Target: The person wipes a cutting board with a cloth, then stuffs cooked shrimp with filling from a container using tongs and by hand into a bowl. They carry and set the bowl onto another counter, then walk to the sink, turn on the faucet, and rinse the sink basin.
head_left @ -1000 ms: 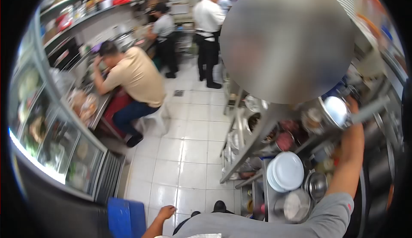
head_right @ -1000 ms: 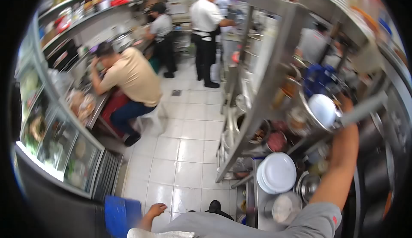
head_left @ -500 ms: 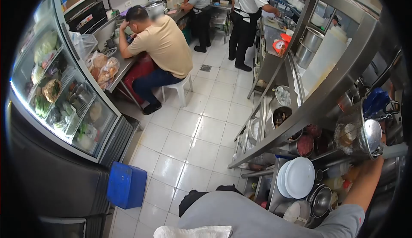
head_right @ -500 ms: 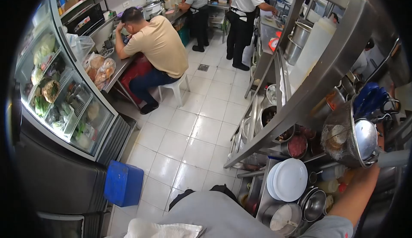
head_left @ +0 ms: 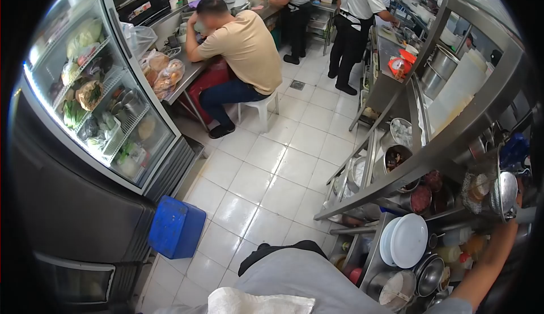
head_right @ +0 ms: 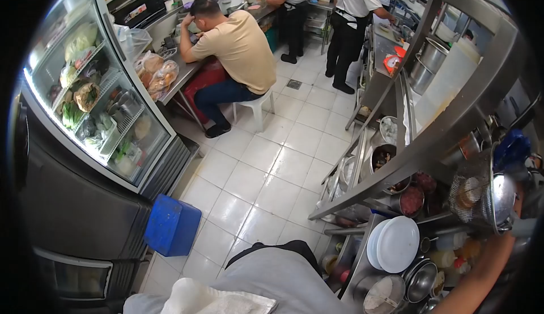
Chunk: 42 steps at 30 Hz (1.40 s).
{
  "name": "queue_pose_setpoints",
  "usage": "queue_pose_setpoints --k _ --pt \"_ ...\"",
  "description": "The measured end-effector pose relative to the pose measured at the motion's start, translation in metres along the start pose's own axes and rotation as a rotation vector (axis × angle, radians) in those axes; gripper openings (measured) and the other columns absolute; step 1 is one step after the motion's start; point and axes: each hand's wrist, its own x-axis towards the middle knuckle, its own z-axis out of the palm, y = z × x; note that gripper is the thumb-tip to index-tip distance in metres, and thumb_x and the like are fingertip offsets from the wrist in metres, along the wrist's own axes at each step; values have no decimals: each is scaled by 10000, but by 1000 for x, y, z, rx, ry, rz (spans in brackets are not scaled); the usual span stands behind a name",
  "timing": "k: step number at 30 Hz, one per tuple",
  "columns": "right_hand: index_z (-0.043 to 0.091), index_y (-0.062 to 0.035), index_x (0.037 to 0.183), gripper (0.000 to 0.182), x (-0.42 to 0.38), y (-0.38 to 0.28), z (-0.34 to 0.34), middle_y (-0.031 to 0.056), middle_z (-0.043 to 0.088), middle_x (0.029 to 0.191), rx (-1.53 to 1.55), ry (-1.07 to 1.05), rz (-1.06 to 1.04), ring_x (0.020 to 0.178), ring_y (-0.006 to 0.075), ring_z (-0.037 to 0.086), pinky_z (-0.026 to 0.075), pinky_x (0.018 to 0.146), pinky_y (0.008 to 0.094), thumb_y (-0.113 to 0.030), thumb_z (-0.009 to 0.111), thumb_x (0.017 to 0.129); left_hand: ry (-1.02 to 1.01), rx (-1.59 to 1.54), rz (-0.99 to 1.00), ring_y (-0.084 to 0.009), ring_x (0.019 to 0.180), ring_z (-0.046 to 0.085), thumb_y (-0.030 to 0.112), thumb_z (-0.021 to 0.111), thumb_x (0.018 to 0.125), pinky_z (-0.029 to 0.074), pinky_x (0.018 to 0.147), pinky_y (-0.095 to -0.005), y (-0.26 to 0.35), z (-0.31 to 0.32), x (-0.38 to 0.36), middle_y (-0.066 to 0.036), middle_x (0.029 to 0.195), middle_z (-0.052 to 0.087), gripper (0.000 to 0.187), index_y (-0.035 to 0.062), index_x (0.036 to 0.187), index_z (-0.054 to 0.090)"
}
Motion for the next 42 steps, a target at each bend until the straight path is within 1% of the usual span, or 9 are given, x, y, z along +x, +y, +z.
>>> queue_pose_setpoints --k 8,14,16,27,33,35,39,41,42 --pt "609 -37 1030 243 -51 -26 -56 78 646 963 18 210 -83 886 171 600 461 782 284 -192 558 850 -259 335 151 -229 783 628 220 539 808 512 582 -356 71 10 16 -106 962 602 317 6 1040 572" --pt "626 -54 993 187 -261 -103 -151 49 644 913 480 311 32 840 139 599 465 748 265 -118 582 823 -658 791 222 -226 794 627 210 543 802 522 590 -355 163 51 47 -108 973 607 321 0 1042 580" --pt "628 -51 944 153 -332 -78 -151 60 633 851 762 184 146 783 117 588 472 705 266 -100 590 804 -767 952 207 -225 797 626 207 544 800 525 593 -354 185 79 53 -109 977 608 322 -2 1042 583" --pt "608 -20 926 158 -659 111 -284 95 647 784 -77 193 789 738 139 619 472 685 255 -28 600 769 -987 1664 -38 -220 816 623 190 552 789 543 610 -351 222 150 -13 -112 996 617 330 -13 1045 597" --pt "605 -48 901 148 -757 192 -302 129 630 771 -77 62 961 725 206 629 474 666 301 -99 616 762 -957 2042 -373 -217 827 621 180 555 783 553 619 -349 238 132 -75 -115 1007 622 334 -19 1047 605" --pt "606 -49 904 156 -775 216 -292 121 633 773 -25 47 956 723 189 624 471 670 296 -109 621 761 -1005 2104 -248 -217 830 621 177 557 781 556 622 -348 250 144 -121 -115 1011 624 336 -21 1047 608" --pt "612 -42 941 169 -800 228 -262 82 654 834 262 65 960 772 145 615 467 711 262 -90 613 779 -1604 1316 870 -213 689 630 166 600 787 537 589 -308 260 201 -311 -186 921 639 335 -63 1031 597" --pt "610 -39 967 182 -801 225 -252 69 655 870 285 49 953 808 134 615 464 737 251 -85 600 792 -1878 860 972 -228 706 642 224 694 758 536 592 -303 247 207 -355 -205 945 640 430 -50 1068 579" --pt "606 -32 990 197 -800 223 -249 67 655 890 337 49 1002 834 126 613 463 752 250 -95 594 804 -2348 815 820 -242 709 647 224 739 717 533 600 -297 241 219 -378 -232 1003 618 461 -43 1063 593"
